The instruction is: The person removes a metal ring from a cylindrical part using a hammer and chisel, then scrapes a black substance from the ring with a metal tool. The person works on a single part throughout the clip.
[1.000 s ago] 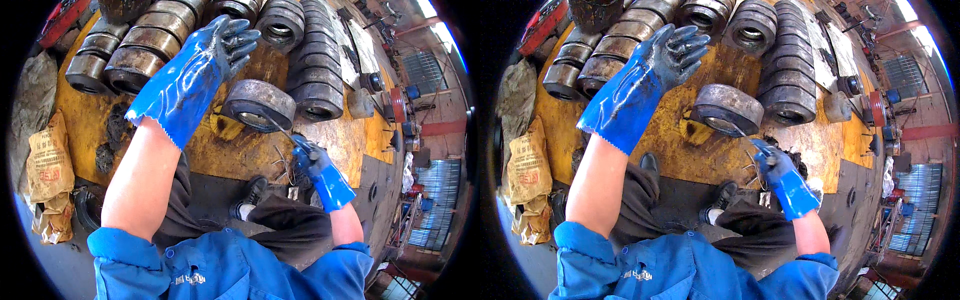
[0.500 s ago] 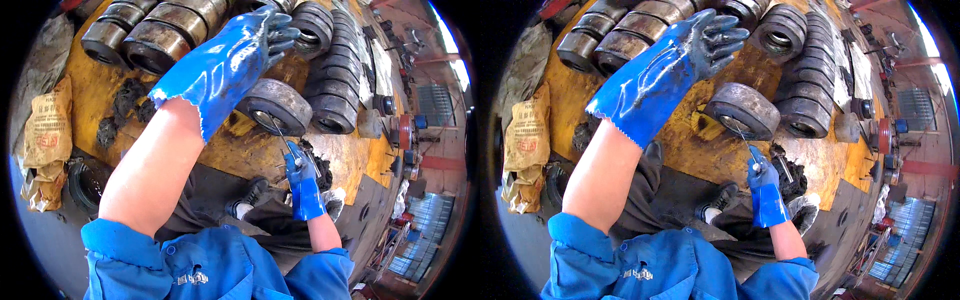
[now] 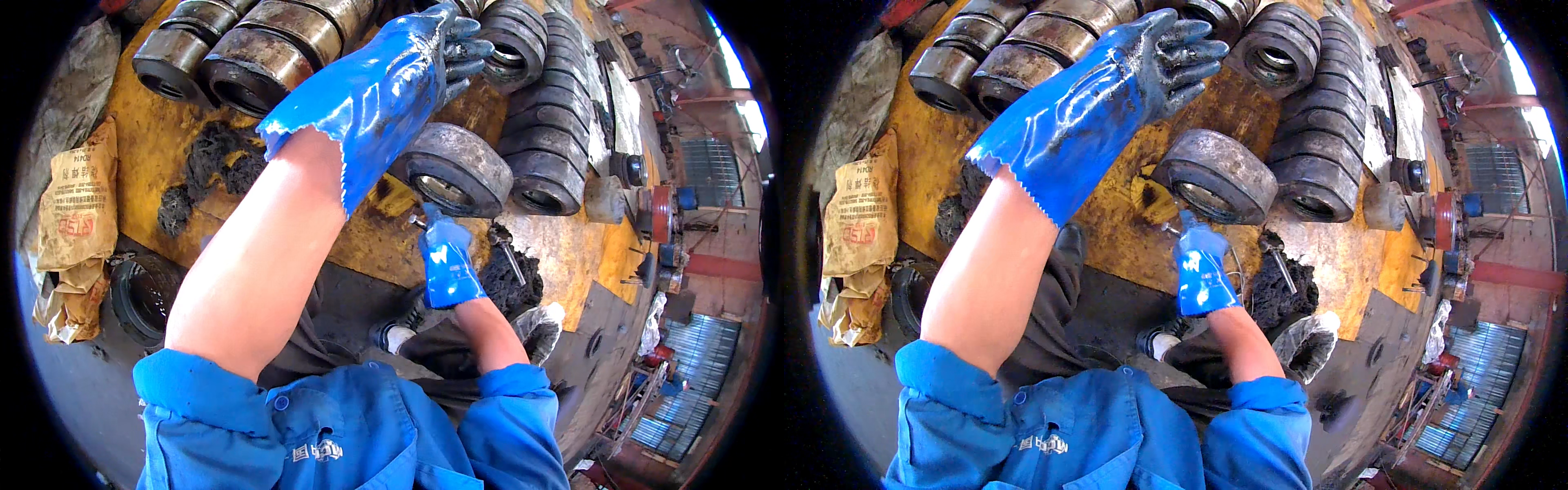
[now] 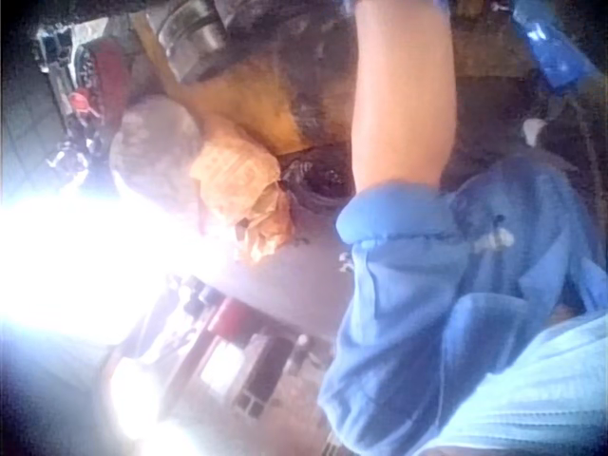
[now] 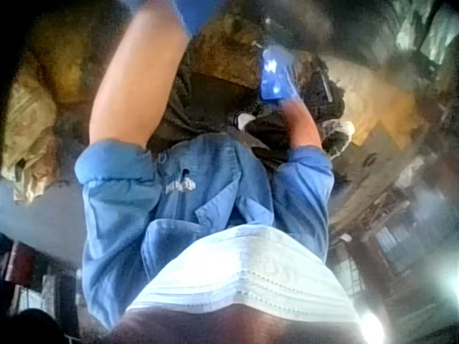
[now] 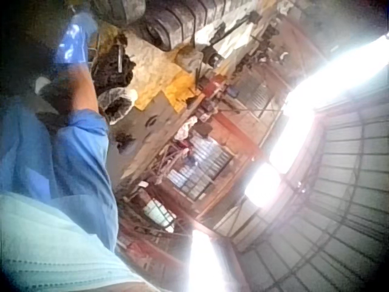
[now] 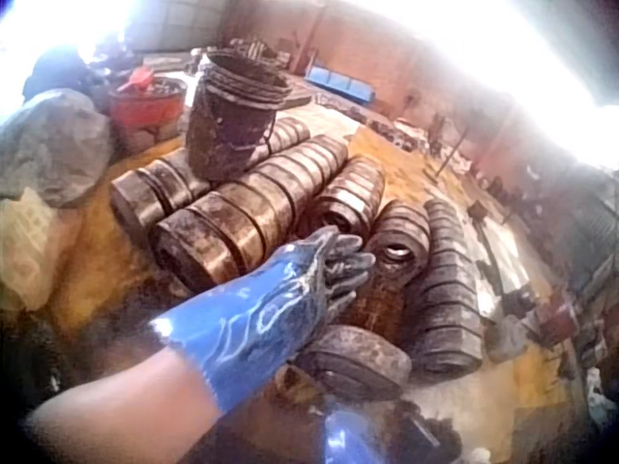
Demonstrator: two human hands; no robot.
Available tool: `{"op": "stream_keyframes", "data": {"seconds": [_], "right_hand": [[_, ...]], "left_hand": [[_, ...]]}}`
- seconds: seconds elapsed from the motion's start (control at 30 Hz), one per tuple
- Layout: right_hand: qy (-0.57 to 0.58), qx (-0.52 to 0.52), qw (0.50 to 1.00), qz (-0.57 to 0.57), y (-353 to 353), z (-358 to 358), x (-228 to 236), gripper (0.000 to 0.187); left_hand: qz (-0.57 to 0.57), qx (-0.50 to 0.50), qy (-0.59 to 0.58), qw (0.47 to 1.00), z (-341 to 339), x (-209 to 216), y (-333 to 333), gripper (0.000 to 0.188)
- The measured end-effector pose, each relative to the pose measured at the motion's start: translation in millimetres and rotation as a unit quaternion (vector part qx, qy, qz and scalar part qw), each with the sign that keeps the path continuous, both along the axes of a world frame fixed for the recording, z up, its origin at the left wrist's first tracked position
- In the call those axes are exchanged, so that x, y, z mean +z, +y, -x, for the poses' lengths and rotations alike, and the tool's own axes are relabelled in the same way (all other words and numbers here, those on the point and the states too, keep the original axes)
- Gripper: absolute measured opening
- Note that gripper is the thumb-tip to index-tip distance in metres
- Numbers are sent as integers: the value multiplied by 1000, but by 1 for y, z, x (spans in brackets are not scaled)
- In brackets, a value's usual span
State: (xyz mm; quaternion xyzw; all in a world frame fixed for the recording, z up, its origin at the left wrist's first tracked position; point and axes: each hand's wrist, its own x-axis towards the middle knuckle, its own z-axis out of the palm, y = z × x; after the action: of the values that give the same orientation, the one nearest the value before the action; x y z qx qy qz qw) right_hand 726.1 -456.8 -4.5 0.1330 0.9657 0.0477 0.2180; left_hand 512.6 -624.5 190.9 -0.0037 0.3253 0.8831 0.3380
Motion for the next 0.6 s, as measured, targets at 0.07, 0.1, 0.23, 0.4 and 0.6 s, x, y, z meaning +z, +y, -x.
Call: {"op": "stream_keyframes", "data": {"seconds": [0.07, 0.1, 0.23, 0.4, 0.6], "right_hand": [[-44, 5, 999, -10, 2, -7, 5, 59], [-66, 7, 998, -15, 3, -12, 10, 58], [7, 18, 1000, 20, -11, -15, 43, 55], [7, -19, 998, 59, -3, -1, 24, 55], [-19, -36, 997, 70, 1, 3, -19, 51]], "left_hand": [[-10, -24, 0, 1000, 2, -8, 10, 51], [-14, -34, -2, 999, 2, -10, 16, 51], [-14, -17, 5, 1000, 7, -7, -7, 51], [-21, -24, -1, 999, 9, -8, -9, 51], [-24, -29, -10, 999, 12, -8, -13, 52]]}}
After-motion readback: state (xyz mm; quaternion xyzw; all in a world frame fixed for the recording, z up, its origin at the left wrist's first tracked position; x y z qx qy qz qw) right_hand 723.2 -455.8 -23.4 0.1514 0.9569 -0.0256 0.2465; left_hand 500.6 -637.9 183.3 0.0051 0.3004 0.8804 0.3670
